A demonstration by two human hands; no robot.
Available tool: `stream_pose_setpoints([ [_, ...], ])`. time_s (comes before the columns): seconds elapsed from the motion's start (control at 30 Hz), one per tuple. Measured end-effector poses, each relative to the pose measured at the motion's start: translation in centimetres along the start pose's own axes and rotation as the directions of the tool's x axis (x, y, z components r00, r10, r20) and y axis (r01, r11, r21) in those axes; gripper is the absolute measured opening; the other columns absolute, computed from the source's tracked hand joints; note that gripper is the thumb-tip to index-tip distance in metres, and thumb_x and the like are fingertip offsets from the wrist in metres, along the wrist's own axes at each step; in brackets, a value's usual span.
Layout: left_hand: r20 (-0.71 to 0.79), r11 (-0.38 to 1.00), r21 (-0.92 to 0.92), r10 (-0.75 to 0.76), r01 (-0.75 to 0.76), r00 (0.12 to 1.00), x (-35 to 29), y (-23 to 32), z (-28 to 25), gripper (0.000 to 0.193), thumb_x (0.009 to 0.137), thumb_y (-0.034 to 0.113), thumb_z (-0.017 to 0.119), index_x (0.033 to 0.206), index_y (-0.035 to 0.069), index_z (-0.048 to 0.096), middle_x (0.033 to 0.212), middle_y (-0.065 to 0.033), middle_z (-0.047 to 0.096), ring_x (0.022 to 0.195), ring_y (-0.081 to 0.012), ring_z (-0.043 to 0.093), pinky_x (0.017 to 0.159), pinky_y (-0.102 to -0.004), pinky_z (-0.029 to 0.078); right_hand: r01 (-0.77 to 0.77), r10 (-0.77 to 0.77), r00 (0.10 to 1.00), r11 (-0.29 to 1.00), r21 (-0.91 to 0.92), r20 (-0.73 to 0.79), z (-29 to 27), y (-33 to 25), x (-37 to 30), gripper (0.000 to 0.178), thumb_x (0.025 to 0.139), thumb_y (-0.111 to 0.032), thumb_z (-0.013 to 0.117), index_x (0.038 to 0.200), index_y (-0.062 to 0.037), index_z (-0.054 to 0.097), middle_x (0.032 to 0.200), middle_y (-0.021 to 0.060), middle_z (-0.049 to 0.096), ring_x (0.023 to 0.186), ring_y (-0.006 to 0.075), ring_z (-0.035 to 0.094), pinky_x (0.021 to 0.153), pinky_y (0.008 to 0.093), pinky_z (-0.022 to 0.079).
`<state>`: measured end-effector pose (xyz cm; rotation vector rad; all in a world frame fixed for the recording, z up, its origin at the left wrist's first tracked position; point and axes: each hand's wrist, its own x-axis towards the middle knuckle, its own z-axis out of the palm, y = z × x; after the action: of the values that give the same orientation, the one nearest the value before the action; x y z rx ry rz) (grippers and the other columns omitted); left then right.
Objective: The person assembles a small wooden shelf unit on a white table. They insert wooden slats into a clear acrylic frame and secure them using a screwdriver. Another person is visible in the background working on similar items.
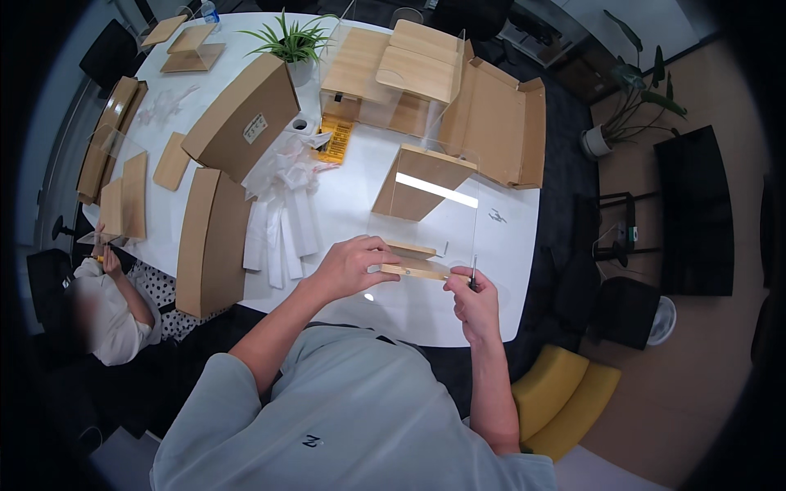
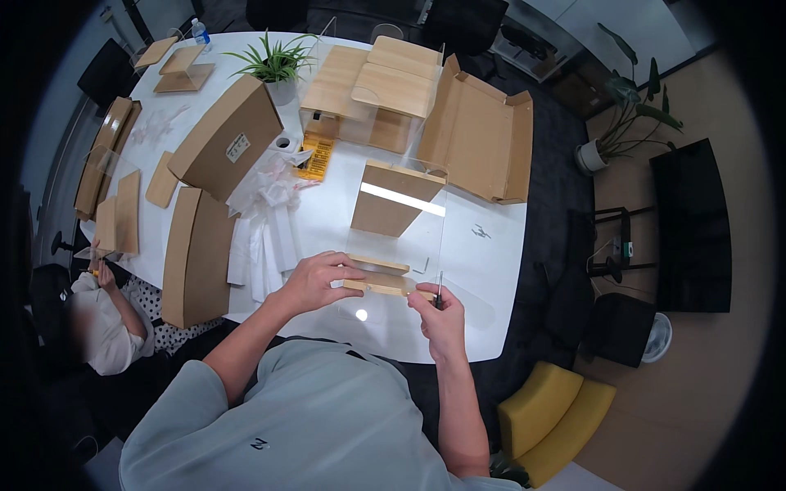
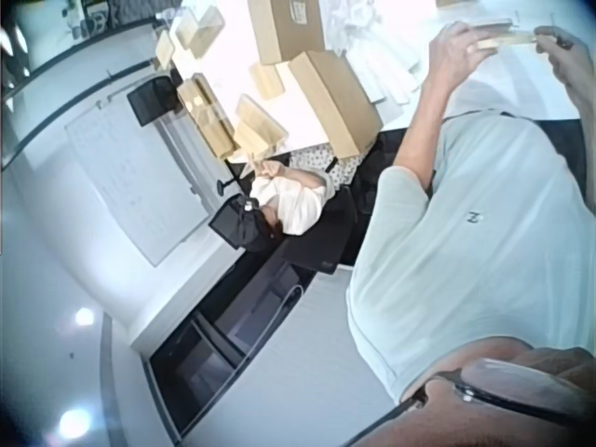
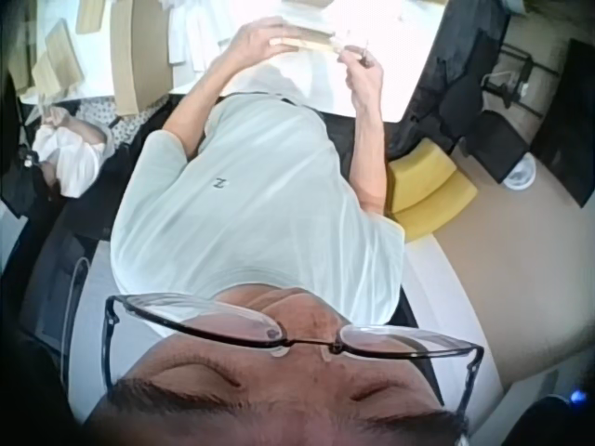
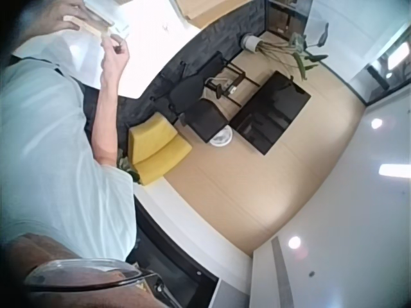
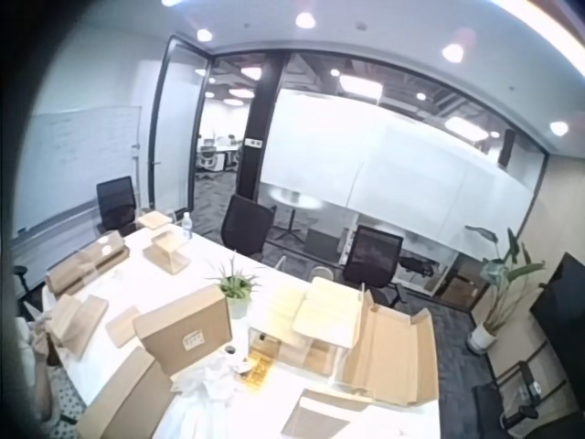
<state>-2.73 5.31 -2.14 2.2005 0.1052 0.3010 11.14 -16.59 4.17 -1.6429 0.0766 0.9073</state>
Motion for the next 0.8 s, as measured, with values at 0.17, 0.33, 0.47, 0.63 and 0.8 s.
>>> stream_pose_setpoints([
  [0.17, -0.057, 0.914, -0.405, -0.064, 0.035, 0.996, 0.0, -0.9, 1.9, 0.026, 0.080, 0.010, 0.081, 0.105, 0.008, 0.076, 0.105, -0.0043, 0.070, 0.102, -0.0217, 0.067, 0.092, -0.0332, 0.052, -0.004, 0.004, 1.000, 1.000, -0.007, -0.006, 0.3, 0.1, 0.0, 0.027, 0.087, -0.008, 0.074, 0.112, -0.0009, 0.064, 0.079, 0.0057, 0.065, 0.046, -0.0003, 0.035, 0.038, 0.0177, 0.024],
  [0.33, 0.056, 0.804, -0.582, -0.105, 0.118, 0.993, 0.7, -0.7, 3.7, 0.032, 0.079, 0.007, 0.081, 0.110, 0.009, 0.076, 0.111, -0.0058, 0.073, 0.104, -0.0223, 0.068, 0.094, -0.0325, 0.052, -0.013, 0.013, 1.000, 1.000, -0.019, 0.006, 0.3, 0.8, 0.2, 0.027, 0.088, -0.011, 0.075, 0.110, -0.0018, 0.064, 0.079, 0.0053, 0.065, 0.047, 0.0001, 0.036, 0.038, 0.0180, 0.024],
  [0.47, 0.091, 0.824, -0.543, -0.133, 0.161, 0.987, 1.0, -0.1, 3.3, 0.033, 0.081, 0.007, 0.080, 0.114, 0.009, 0.075, 0.110, -0.0081, 0.075, 0.099, -0.0224, 0.070, 0.091, -0.0323, 0.054, -0.017, 0.018, 0.999, 1.000, -0.017, 0.033, 0.0, 0.7, 0.3, 0.028, 0.089, -0.013, 0.075, 0.112, -0.0020, 0.062, 0.080, 0.0055, 0.065, 0.047, 0.0002, 0.036, 0.038, 0.0184, 0.023],
  [0.63, 0.048, 0.851, -0.514, -0.095, 0.106, 0.994, 0.8, -0.4, 3.7, 0.031, 0.082, 0.007, 0.079, 0.113, 0.010, 0.075, 0.106, -0.0086, 0.075, 0.096, -0.0226, 0.071, 0.089, -0.0323, 0.055, -0.045, 0.049, 0.996, 0.998, -0.050, 0.079, -0.3, 0.3, 0.5, 0.028, 0.093, -0.016, 0.071, 0.115, -0.0021, 0.061, 0.082, 0.0059, 0.065, 0.046, 0.0002, 0.035, 0.038, 0.0182, 0.023],
  [0.8, 0.000, 0.860, -0.507, -0.068, 0.059, 0.998, 1.1, 0.1, 3.7, 0.028, 0.082, 0.007, 0.078, 0.110, 0.009, 0.076, 0.105, -0.0089, 0.076, 0.094, -0.0231, 0.071, 0.086, -0.0326, 0.055, -0.053, 0.059, 0.994, 0.996, -0.066, 0.094, -0.6, -0.3, 0.4, 0.031, 0.090, -0.018, 0.074, 0.115, -0.0029, 0.062, 0.081, 0.0045, 0.066, 0.048, 0.0000, 0.034, 0.039, 0.0183, 0.023],
])
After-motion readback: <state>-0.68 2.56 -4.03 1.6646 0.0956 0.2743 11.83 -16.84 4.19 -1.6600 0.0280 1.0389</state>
